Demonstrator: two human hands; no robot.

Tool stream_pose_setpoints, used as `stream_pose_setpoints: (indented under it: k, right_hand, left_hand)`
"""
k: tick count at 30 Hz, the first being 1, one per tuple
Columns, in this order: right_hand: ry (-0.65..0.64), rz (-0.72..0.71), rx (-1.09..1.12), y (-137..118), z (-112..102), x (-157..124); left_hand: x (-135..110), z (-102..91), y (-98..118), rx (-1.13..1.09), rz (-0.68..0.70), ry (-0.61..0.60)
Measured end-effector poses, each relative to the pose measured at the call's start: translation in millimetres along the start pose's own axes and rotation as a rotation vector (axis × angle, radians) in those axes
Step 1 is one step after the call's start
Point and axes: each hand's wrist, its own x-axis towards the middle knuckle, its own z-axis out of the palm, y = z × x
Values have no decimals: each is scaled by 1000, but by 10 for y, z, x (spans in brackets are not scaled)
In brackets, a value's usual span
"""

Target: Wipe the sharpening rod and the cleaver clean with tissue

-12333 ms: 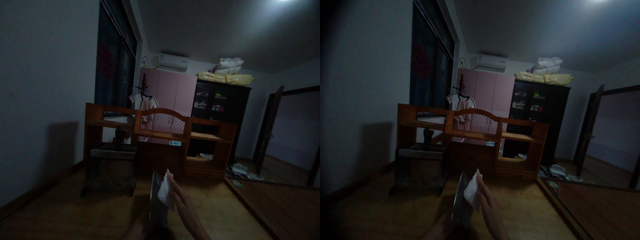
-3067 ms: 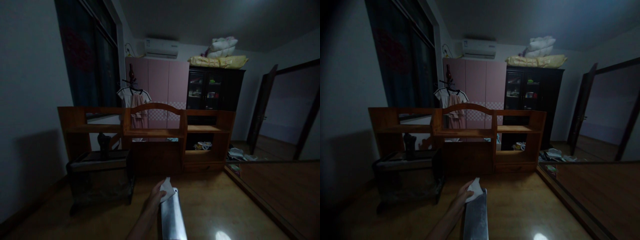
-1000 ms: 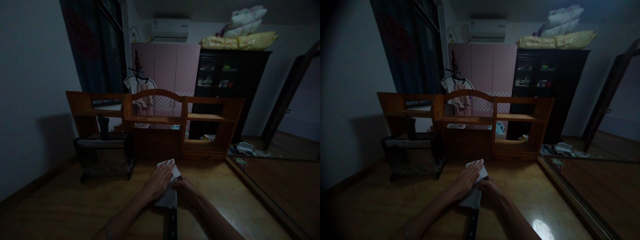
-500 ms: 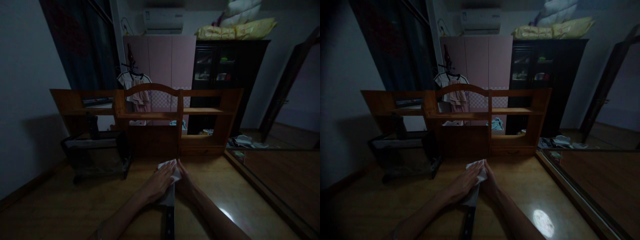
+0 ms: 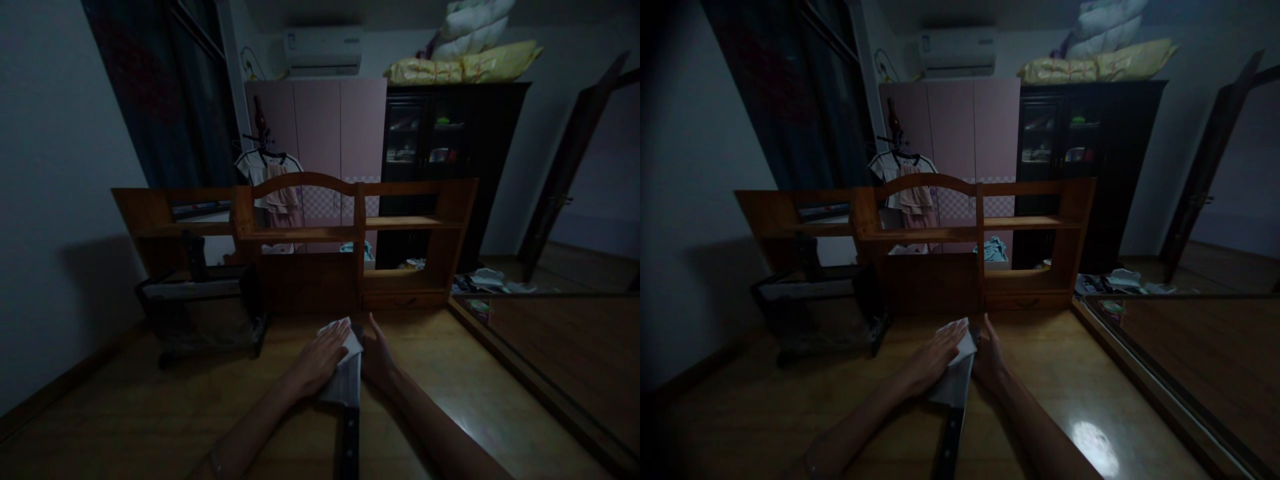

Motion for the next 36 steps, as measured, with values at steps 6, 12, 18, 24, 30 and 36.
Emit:
stream_pose_setpoints:
  k: [6,12,18,24,30,36]
  right_hand:
    - [-19,50,25,5,103,-50]
    - [42,57,-7,44,57,-7]
    - [145,56,-72,16,-49,-11]
    - [144,71,-98,-31,10,-46]
    - [146,0,-15,-10,79,-52]
    - [10,1,-9,-9,140,-61]
  left_hand:
    - [-27,16,-78,-3,-71,5]
    - [36,69,94,10,29,-61]
    - [62,29,141,-13,133,-137]
    - [58,-139,176,-142,177,-129]
    - [35,-194,134,-513,86,-68]
    - [0,-175,29,-771,-134,40]
